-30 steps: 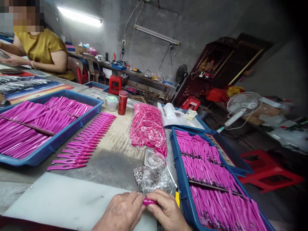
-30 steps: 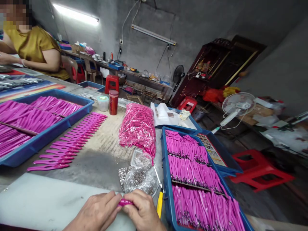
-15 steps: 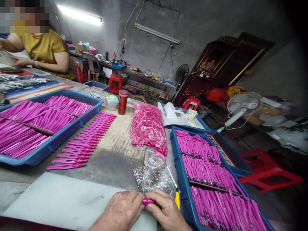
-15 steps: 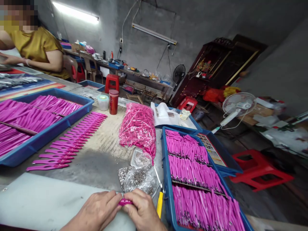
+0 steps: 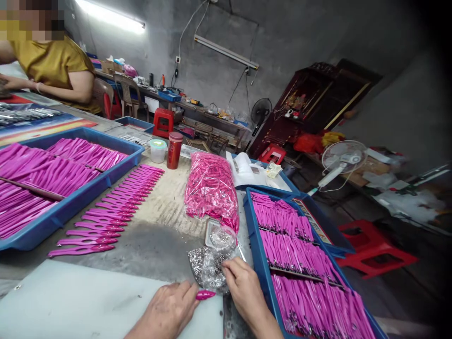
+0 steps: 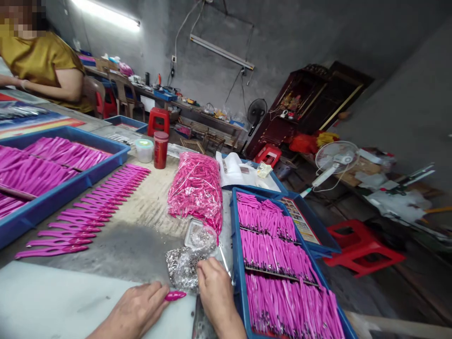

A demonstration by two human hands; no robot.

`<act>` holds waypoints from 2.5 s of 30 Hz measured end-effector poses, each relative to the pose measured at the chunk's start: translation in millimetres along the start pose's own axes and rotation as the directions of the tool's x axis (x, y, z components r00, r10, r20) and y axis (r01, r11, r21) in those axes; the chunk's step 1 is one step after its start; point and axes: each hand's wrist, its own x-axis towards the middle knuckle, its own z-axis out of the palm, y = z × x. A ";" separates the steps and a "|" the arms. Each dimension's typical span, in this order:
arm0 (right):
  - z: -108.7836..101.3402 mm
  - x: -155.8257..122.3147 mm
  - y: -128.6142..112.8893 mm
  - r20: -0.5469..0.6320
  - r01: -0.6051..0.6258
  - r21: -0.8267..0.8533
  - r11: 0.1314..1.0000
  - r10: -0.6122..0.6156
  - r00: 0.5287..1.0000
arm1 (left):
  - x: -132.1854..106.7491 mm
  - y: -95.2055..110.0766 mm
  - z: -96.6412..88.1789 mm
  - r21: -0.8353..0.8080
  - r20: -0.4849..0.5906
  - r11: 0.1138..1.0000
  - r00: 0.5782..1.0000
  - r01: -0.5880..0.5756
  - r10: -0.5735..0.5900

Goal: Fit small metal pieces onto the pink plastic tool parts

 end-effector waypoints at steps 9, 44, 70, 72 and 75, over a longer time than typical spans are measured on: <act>4.1 20.3 -12.0 0.254 -0.034 -0.391 0.920 0.143 0.957 | -0.8 1.1 -0.9 -0.033 -0.023 0.999 0.999 0.026 -0.027; -14.2 5.5 -18.6 0.310 -0.022 -0.055 0.998 0.038 0.950 | -1.8 4.2 -3.2 -0.045 0.164 0.997 0.985 0.063 -0.055; 11.6 -5.9 -40.8 0.422 -0.094 -0.179 0.979 0.162 0.892 | -9.5 7.5 7.8 0.002 0.262 0.999 0.964 0.038 -0.037; 14.4 -6.7 -41.0 0.422 -0.083 -0.204 0.975 0.164 0.892 | -8.5 8.0 6.3 0.005 0.254 0.999 0.967 0.035 -0.035; 16.5 -8.2 -38.1 0.415 -0.081 -0.197 0.977 0.158 0.896 | -6.7 7.9 5.2 0.015 0.218 0.999 0.975 0.036 -0.039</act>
